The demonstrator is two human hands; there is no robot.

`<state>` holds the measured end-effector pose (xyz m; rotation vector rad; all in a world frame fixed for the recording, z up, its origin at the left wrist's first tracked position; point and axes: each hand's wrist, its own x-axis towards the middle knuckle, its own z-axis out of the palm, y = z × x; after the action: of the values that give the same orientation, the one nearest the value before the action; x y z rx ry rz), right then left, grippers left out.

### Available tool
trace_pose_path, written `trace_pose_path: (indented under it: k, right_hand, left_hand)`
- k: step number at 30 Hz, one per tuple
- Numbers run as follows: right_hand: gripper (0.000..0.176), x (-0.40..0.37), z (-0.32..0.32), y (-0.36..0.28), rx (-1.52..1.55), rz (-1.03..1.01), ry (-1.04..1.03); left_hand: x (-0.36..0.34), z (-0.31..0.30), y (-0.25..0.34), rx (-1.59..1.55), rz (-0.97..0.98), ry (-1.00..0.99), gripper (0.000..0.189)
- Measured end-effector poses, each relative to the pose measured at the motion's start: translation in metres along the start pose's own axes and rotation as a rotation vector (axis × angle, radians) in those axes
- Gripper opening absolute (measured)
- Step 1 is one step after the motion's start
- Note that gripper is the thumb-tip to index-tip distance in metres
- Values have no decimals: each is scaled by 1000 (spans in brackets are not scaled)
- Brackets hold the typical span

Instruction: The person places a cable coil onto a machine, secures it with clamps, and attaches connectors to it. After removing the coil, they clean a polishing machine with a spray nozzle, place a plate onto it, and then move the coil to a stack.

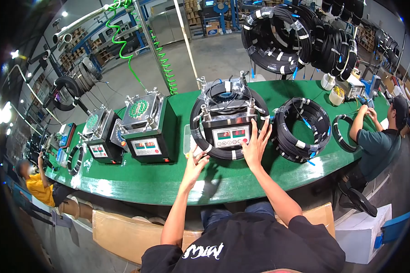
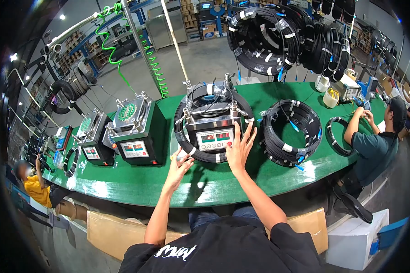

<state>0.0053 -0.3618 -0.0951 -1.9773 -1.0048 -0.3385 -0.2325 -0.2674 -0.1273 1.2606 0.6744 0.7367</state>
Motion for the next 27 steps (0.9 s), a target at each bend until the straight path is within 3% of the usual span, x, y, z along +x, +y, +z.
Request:
trace_pose_path:
  k: [4, 6, 8, 10, 12, 17, 19, 27]
  right_hand:
    - [98, 0, -4, 16, -26, -71, 5]
    - [81, 10, -13, 20, -49, -158, 100]
    - [70, 25, -17, 30, 32, -163, 173]
    - [56, 48, -32, 30, 33, -175, 228]
    - [50, 68, -42, 38, 134, -138, 101]
    - [28, 95, -54, 37, 61, -239, -47]
    - [24, 103, -48, 42, 7, -348, -14]
    - [27, 118, -32, 50, 65, -532, 32]
  left_hand:
    - [15, -18, 21, 418, -31, -28, 71]
    - [25, -23, 44, 492, 21, -39, 44]
    - [36, -14, 86, 782, -41, 32, 32]
    - [47, -2, 112, 776, 123, 140, 30]
    - [63, 4, 128, 684, 258, 123, 31]
    - [96, -2, 139, 659, 204, -64, 28]
    - [100, -5, 145, 614, 188, -153, 25]
    - [103, -5, 146, 1082, 638, -168, 21]
